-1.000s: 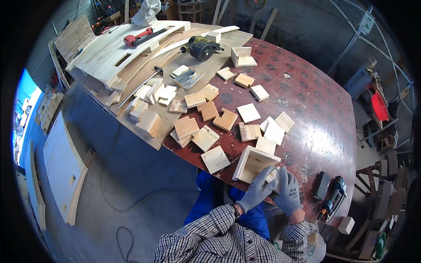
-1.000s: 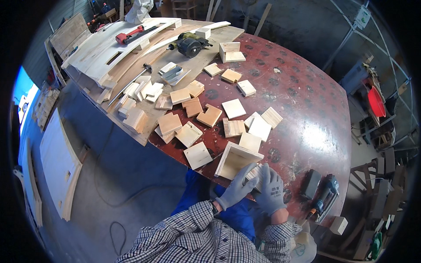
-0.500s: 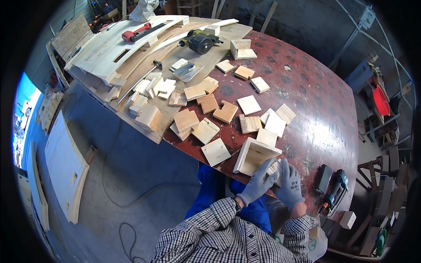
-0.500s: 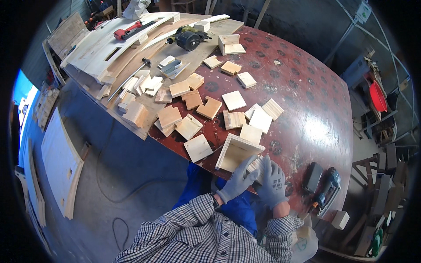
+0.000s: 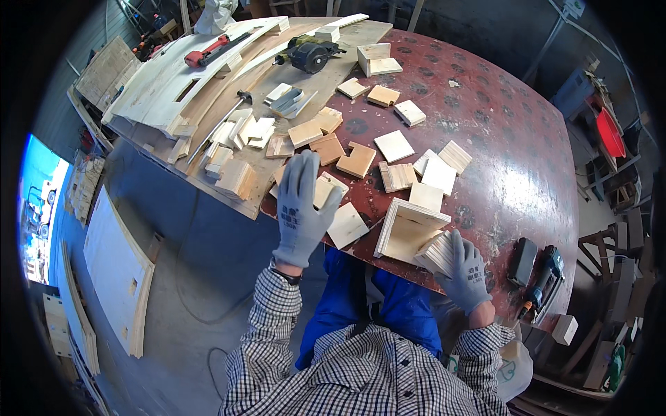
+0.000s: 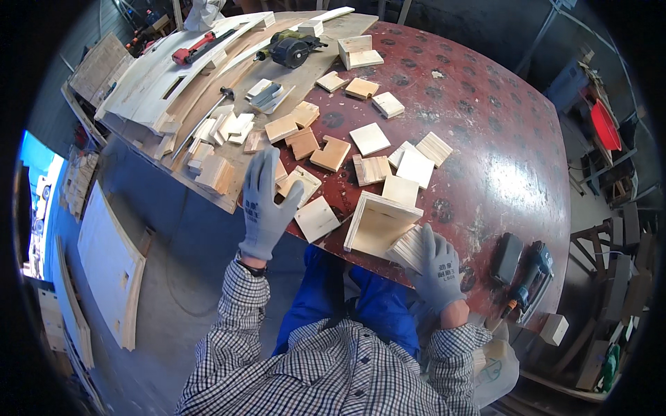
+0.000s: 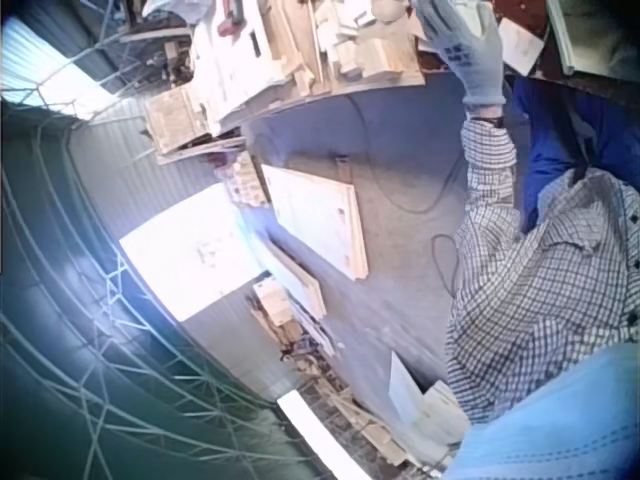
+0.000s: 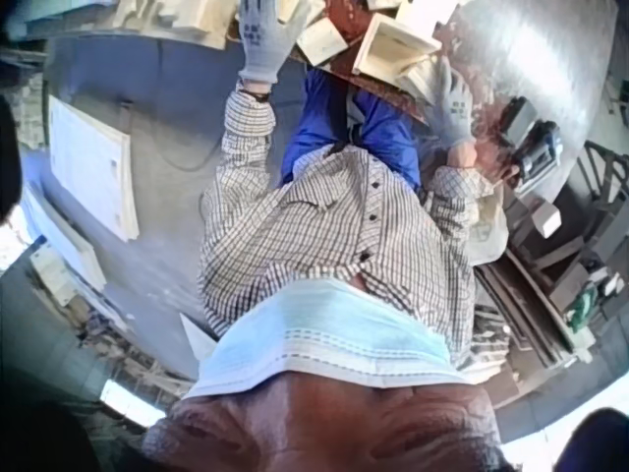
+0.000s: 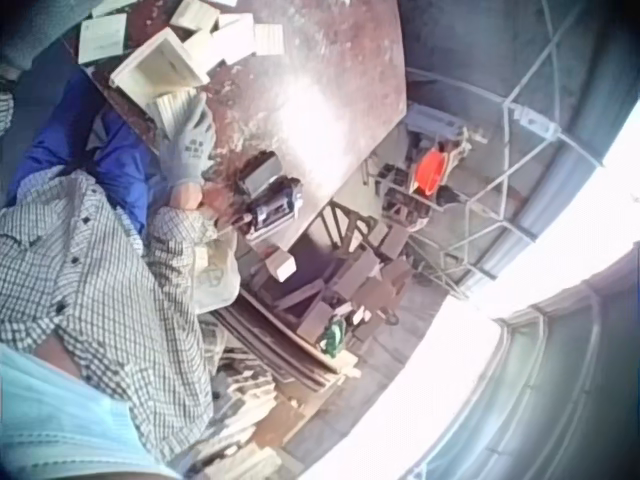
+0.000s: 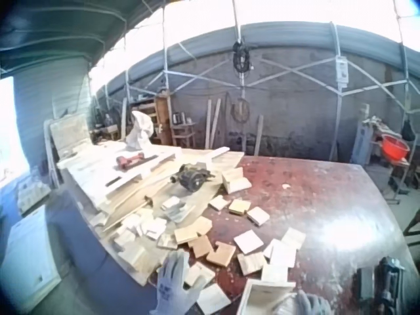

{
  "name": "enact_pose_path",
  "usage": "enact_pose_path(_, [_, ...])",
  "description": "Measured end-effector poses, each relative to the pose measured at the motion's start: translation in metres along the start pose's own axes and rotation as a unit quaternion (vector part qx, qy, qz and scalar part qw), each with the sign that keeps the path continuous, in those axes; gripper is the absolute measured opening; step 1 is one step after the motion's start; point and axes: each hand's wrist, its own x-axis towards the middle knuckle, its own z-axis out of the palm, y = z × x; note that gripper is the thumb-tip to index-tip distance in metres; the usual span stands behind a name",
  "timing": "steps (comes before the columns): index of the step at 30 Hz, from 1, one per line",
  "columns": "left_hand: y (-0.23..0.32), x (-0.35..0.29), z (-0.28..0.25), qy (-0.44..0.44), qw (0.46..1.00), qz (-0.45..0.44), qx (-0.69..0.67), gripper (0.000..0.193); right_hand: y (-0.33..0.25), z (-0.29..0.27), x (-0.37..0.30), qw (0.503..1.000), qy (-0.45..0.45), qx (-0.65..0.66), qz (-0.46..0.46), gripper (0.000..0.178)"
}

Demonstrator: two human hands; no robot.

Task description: The person assembles small wooden boxes by nailing pieces together with a nail gun, then sands the edges with a sanding block. They place finished boxes into a bag and continue assembling additional units on a cluttered workbench.

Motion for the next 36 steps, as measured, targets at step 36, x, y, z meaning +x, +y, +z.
enact_pose_path(36, [-0.137, -0.032, 0.023, -0.257, 0.942, -0.188, 0.103, 0.103, -0.008, 0.001, 0.004, 0.999, -0.006, 0.019, 0.025, 0.107])
